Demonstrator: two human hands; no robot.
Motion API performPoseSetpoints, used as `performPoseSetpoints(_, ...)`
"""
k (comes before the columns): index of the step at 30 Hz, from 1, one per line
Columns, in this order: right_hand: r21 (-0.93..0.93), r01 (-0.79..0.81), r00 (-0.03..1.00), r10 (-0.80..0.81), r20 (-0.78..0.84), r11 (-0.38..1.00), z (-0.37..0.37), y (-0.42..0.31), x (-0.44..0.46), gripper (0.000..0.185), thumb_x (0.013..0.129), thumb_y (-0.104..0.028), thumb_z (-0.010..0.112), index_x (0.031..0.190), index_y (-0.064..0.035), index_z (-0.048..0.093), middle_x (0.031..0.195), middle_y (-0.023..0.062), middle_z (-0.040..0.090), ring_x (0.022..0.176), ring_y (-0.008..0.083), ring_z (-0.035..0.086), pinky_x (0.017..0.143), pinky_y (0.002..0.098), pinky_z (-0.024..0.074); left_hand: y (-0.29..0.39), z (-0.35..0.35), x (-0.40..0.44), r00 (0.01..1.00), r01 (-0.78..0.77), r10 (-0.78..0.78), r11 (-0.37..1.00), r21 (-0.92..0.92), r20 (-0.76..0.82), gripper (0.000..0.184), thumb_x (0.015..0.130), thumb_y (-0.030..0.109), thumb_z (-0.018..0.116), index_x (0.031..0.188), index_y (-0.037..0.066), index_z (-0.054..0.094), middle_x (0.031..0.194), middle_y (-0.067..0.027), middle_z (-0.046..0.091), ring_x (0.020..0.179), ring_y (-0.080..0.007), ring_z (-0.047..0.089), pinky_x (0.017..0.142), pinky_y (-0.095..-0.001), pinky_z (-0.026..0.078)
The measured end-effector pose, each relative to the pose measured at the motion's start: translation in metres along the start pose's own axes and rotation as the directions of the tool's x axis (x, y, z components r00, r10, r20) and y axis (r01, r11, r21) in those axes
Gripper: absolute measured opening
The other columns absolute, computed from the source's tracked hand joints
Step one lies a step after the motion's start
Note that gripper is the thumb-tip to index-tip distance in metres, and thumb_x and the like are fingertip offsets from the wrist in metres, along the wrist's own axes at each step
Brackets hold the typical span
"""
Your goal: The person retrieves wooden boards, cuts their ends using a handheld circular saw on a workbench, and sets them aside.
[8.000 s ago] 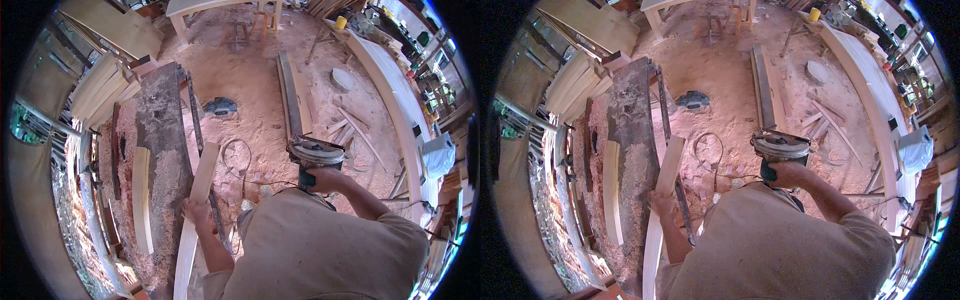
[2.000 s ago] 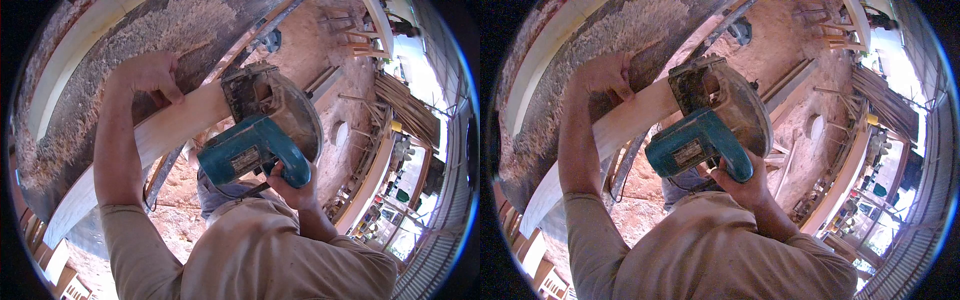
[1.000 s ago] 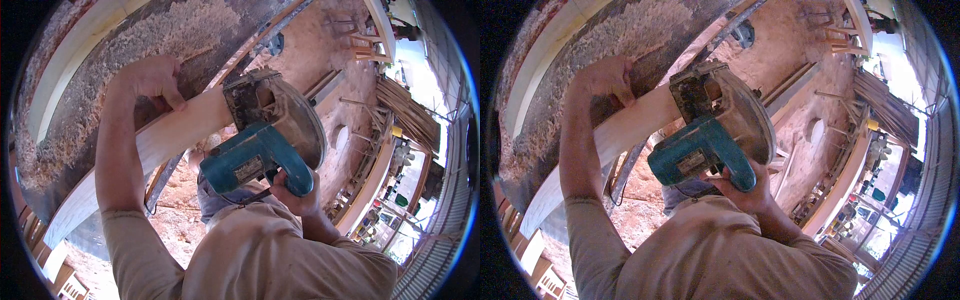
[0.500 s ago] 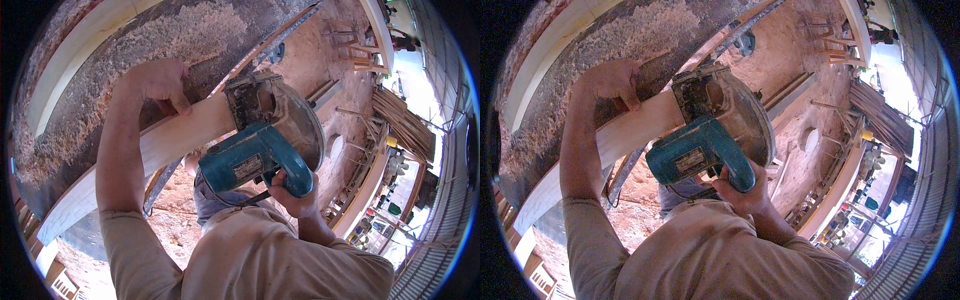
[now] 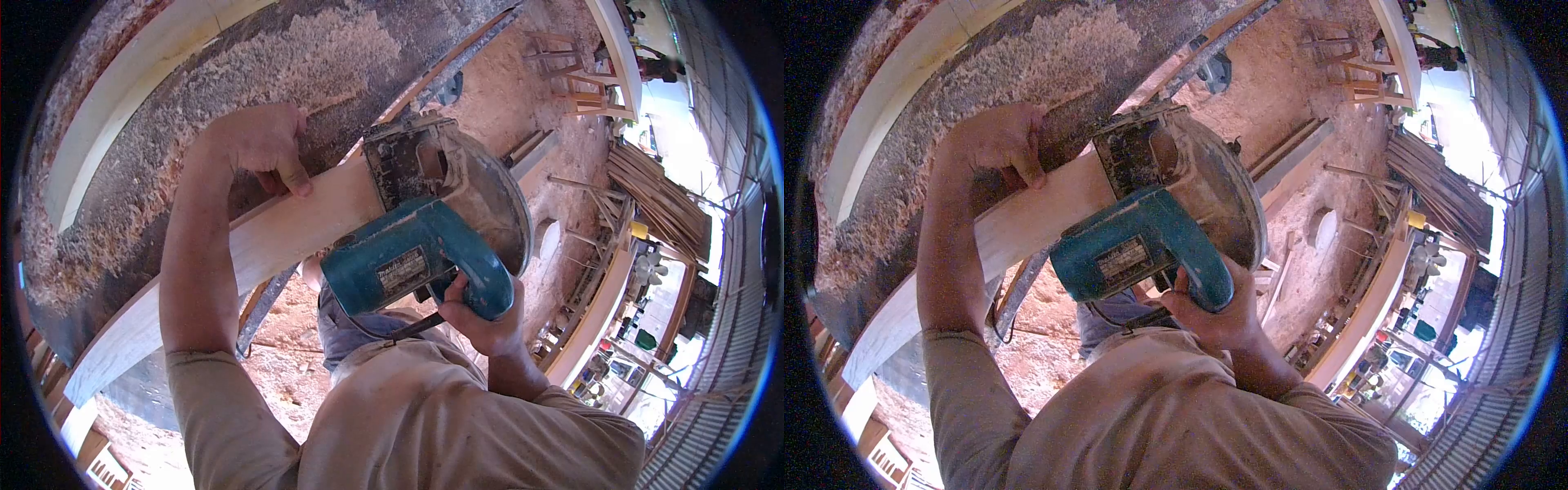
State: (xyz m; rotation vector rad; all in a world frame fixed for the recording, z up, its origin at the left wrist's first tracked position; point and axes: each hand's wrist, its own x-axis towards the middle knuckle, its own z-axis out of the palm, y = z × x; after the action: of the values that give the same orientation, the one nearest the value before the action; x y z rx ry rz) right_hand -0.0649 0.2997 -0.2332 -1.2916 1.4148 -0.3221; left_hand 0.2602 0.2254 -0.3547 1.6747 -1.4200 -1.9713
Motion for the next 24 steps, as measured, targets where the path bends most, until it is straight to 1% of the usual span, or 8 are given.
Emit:
performPoseSetpoints(2, 0.011, 0.006, 1.0, -0.006, 0.0, 1.0, -0.001, 0.002, 0.001, 0.02, 0.069, 0.0, 0.074, 0.085, 0.0001, 0.062, 0.073, 0.002, 0.062, 0.068, 0.0082, 0.056, 0.063, 0.0245, 0.0452, -0.005, 0.001, 0.003, 0.999, -0.027, 0.026, 0.999, -0.034, -0.043, 0.037, 0.045, 0.008, 0.086, 0.072, -0.002, 0.062, 0.067, -0.011, 0.066, 0.057, -0.0217, 0.066, 0.047, -0.0342, 0.054)
performPoseSetpoints(4, 0.008, 0.05, 0.998, -0.051, 0.035, 0.999, -0.003, 0.006, 0.002, 0.026, 0.072, -0.005, 0.079, 0.088, -0.0033, 0.059, 0.072, -0.0008, 0.06, 0.062, 0.006, 0.055, 0.053, 0.0222, 0.0435, -0.005, 0.003, 0.004, 0.998, -0.026, 0.026, 1.0, -0.012, -0.061, 0.038, 0.045, 0.007, 0.086, 0.073, -0.002, 0.062, 0.067, -0.0108, 0.066, 0.057, -0.0212, 0.066, 0.047, -0.0342, 0.054)
performPoseSetpoints(9, 0.046, 0.055, 0.998, -0.056, 0.019, 0.997, 0.0, 0.009, 0.003, 0.025, 0.073, -0.006, 0.079, 0.087, -0.0034, 0.059, 0.072, -0.0009, 0.06, 0.062, 0.006, 0.055, 0.054, 0.0222, 0.0435, -0.004, 0.001, 0.004, 0.998, -0.01, 0.01, 1.0, -0.003, -0.056, 0.037, 0.047, 0.007, 0.087, 0.074, -0.001, 0.063, 0.066, -0.0106, 0.066, 0.057, -0.0205, 0.066, 0.047, -0.0338, 0.054)
performPoseSetpoints(12, 0.046, 0.063, 0.998, -0.064, 0.02, 0.997, 0.0, 0.017, 0.004, 0.023, 0.073, -0.005, 0.078, 0.086, -0.0037, 0.059, 0.072, -0.0009, 0.06, 0.063, 0.0059, 0.054, 0.055, 0.0223, 0.0435, -0.002, -0.001, 0.004, 1.0, 0.016, -0.016, 0.999, 0.036, 0.011, 0.048, 0.054, 0.006, 0.087, 0.09, -0.008, 0.059, 0.078, -0.0186, 0.067, 0.066, -0.0279, 0.07, 0.053, -0.0344, 0.058)
performPoseSetpoints(14, 0.043, 0.069, 0.997, -0.07, 0.022, 0.997, -0.001, 0.022, 0.004, 0.023, 0.073, -0.005, 0.078, 0.085, -0.0038, 0.059, 0.072, -0.001, 0.06, 0.063, 0.0058, 0.054, 0.055, 0.0224, 0.0435, -0.006, 0.002, 0.005, 0.999, -0.008, 0.008, 1.0, 0.014, -0.047, 0.036, 0.049, 0.006, 0.086, 0.074, -0.001, 0.062, 0.067, -0.0107, 0.066, 0.06, -0.0206, 0.067, 0.048, -0.0346, 0.054)
performPoseSetpoints(16, -0.001, 0.09, 0.996, -0.09, 0.016, 0.996, -0.001, 0.026, 0.004, 0.02, 0.07, 0.003, 0.073, 0.086, -0.0012, 0.061, 0.074, 0.0038, 0.062, 0.068, 0.0101, 0.057, 0.061, 0.026, 0.0458, -0.003, 0.002, 0.003, 0.998, -0.005, 0.006, 1.0, 0.022, -0.056, 0.035, 0.049, 0.006, 0.086, 0.073, -0.001, 0.062, 0.067, -0.0116, 0.066, 0.06, -0.0208, 0.067, 0.048, -0.0349, 0.055)
performPoseSetpoints(20, 0.008, 0.081, 0.996, -0.081, 0.037, 0.997, -0.001, 0.019, 0.005, 0.019, 0.069, 0.002, 0.073, 0.084, -0.0012, 0.061, 0.075, 0.004, 0.062, 0.068, 0.0101, 0.057, 0.061, 0.0258, 0.0458, -0.001, 0.004, 0.0, 0.997, -0.007, 0.007, 1.0, 0.006, -0.08, 0.033, 0.049, 0.007, 0.086, 0.071, -0.003, 0.063, 0.067, -0.0134, 0.066, 0.06, -0.0215, 0.067, 0.049, -0.0358, 0.057)
performPoseSetpoints(24, -0.007, 0.08, 0.997, -0.08, 0.011, 0.997, 0.001, 0.011, 0.007, 0.022, 0.072, -0.003, 0.077, 0.086, -0.0035, 0.06, 0.073, -0.0014, 0.06, 0.065, 0.006, 0.055, 0.057, 0.0221, 0.0436, -0.002, 0.0, 0.003, 0.998, 0.014, -0.009, 0.997, 0.074, -0.061, 0.033, 0.049, 0.008, 0.087, 0.071, -0.002, 0.064, 0.066, -0.0118, 0.066, 0.058, -0.021, 0.067, 0.048, -0.0347, 0.055)
